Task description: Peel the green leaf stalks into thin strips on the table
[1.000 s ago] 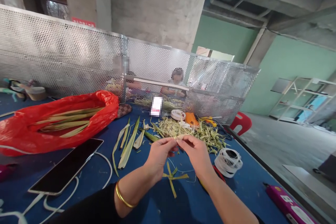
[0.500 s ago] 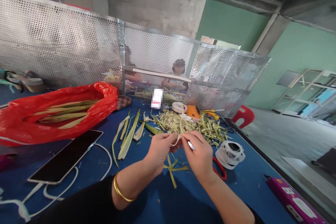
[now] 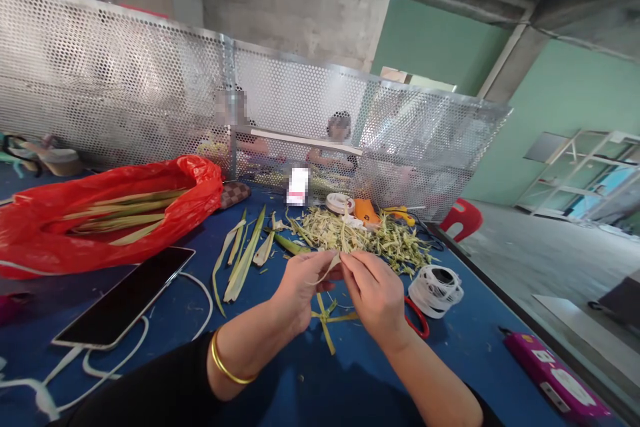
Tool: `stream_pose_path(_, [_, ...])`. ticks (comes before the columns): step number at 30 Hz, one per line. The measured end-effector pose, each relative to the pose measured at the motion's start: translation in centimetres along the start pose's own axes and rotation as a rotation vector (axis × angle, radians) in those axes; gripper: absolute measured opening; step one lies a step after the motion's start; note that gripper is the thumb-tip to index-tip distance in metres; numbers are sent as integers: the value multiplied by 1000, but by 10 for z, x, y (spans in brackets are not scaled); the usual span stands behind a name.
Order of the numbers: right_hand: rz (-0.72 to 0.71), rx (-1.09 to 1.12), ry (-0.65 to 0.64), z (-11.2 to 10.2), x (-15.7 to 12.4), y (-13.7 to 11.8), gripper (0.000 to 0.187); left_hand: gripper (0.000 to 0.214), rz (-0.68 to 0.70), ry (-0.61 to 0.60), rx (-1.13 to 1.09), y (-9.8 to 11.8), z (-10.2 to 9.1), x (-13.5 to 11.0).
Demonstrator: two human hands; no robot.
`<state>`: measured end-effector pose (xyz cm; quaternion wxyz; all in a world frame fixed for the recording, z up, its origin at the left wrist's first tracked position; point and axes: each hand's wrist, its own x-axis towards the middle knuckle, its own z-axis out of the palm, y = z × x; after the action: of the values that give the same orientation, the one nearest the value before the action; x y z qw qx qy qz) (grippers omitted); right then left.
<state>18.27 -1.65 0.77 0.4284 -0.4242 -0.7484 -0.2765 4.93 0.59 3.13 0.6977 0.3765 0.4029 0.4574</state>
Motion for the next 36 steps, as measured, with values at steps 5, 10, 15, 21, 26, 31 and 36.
stream_pose_path(5, [239,190,-32,-3,5,-2,15,24,61,-6,-34,-3,0,2])
stream_pose_path(10, [447,380,-65,-5,11,-3,17,24,122,2,11,-5,-1,4])
stream_pose_path(15, [600,522,-80,-1,11,-2,17,22,111,36,49,-7,0,6])
stream_pose_path(21, [804,700,-55,7,6,-4,17,25,88,14,-15,-9,1,4])
stream_pose_path(26, [981,936,-28,10,6,-7,15,25,79,13,-40,-9,0,4])
stream_pose_path(31, [1016,1076,-27,5,15,-8,13,24,69,29,14,-5,-1,4])
stream_pose_path(36, [1003,1018,9,7,12,-8,11,21,-39,-2,-44,-7,-2,7])
